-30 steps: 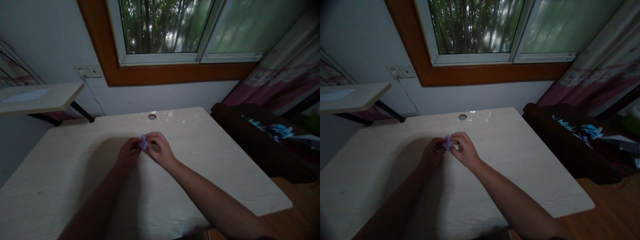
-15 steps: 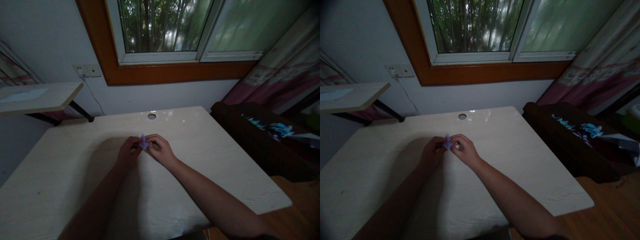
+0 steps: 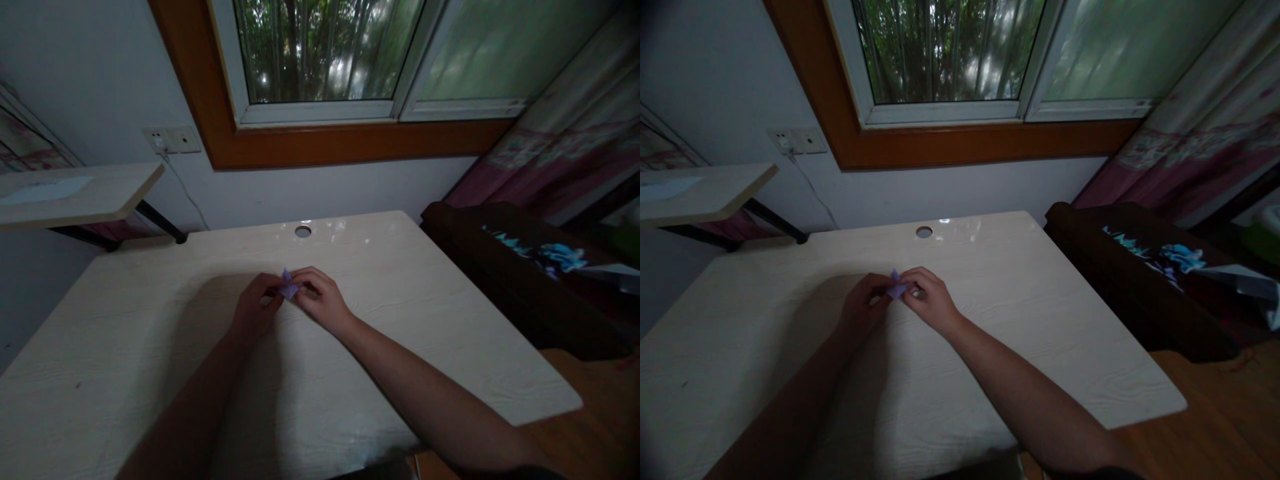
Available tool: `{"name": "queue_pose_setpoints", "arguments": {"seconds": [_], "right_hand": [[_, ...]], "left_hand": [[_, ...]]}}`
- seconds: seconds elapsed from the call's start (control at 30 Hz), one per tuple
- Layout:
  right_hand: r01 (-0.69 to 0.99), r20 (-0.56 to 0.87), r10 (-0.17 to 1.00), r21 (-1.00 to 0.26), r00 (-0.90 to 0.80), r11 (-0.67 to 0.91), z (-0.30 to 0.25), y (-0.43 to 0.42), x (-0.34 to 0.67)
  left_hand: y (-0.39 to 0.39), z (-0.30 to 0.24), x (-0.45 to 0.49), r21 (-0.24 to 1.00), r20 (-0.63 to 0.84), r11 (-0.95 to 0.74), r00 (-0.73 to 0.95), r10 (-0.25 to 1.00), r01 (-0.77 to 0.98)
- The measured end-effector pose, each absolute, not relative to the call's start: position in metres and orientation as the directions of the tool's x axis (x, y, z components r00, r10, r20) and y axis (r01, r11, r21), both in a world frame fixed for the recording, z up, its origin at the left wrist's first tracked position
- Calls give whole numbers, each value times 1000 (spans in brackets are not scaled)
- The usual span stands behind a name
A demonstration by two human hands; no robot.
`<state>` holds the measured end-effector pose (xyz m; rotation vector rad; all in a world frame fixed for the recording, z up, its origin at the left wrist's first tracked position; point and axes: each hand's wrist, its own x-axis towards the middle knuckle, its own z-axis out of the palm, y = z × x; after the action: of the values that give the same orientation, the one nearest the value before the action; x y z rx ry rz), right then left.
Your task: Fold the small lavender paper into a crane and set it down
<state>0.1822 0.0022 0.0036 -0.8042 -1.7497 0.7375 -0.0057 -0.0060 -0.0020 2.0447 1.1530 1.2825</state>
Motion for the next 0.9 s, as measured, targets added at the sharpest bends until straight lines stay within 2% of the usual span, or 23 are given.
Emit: {"name": "queue_pose_setpoints", "arguments": {"seconds": [0.57, 0.77, 0.9], "right_hand": [[128, 467, 858, -857, -213, 499, 1, 3, 182], [135, 391, 896, -896, -210, 423, -4, 3, 183], [135, 393, 889, -892, -235, 431, -4, 3, 184]], "left_hand": [[-7, 0, -6, 752, 474, -528, 234, 849, 394], [-11, 4, -7, 862, 372, -424, 222, 901, 277], [-10, 0, -5, 947, 273, -289, 119, 955, 139]]}}
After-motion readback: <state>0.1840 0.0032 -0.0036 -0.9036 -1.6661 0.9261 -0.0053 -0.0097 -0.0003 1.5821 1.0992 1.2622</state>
